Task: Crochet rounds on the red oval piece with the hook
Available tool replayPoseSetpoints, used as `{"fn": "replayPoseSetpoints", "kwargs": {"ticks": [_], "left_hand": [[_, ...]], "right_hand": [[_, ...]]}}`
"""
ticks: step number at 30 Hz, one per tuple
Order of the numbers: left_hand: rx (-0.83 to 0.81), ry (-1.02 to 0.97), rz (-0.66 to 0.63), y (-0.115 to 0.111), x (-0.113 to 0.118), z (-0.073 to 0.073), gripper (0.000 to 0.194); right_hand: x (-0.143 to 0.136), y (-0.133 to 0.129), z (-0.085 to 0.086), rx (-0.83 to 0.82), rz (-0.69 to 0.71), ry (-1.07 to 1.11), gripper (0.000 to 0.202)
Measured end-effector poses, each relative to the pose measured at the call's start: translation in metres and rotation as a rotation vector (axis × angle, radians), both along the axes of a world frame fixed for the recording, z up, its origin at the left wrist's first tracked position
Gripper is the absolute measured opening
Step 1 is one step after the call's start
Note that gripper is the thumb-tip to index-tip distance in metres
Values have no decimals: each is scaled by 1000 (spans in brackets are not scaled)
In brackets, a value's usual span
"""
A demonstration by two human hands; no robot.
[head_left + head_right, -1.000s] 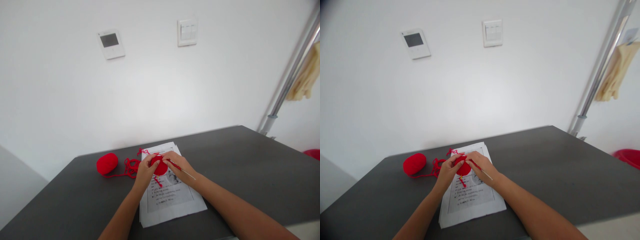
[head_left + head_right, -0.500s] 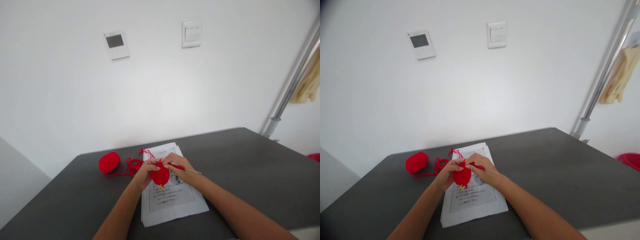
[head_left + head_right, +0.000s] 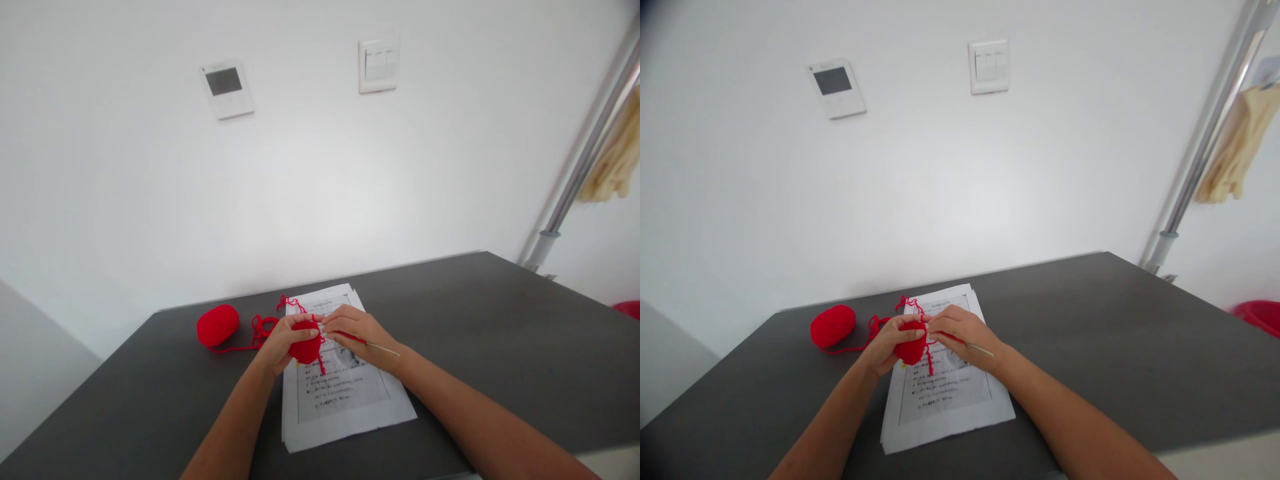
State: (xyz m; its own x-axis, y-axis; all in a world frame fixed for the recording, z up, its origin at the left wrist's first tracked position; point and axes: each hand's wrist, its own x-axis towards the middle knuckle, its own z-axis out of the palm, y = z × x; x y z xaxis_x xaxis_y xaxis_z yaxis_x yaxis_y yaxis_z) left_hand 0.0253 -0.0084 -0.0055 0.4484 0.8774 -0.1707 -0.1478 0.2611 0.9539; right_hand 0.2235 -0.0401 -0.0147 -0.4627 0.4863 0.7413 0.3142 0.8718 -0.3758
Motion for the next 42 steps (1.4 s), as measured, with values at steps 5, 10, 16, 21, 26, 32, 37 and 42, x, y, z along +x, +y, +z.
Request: {"fn": "replayPoseSetpoints", "kwargs": {"ticks": [5, 10, 16, 21, 26, 32, 37, 42], "left_hand": [[18, 64, -7, 5, -11, 3, 41], [0, 68, -28, 5, -16, 6, 41], [-28, 49, -53, 8, -22, 6, 36], [-54, 63, -74, 8, -22, 5, 30], [-56, 74, -98, 8, -23, 6, 30], [-64, 90, -156, 7, -25, 8, 23], [-43, 91, -211, 7, -26, 9, 17], [-30, 116, -208, 8, -25, 4, 17]], "right_hand": [[-3, -4, 1, -54, 12, 86, 16], [-7, -9, 4, -237, -37, 204, 14], [-2, -7, 7, -256, 60, 123, 16], [-3, -10, 7, -280, 56, 166, 14], [-3, -10, 8, -284, 65, 168, 14], [-1, -10, 13, -360, 119, 153, 11], [-1, -11, 17, -572, 164, 303, 11], [-2, -8, 16, -826, 275, 458, 18]]}}
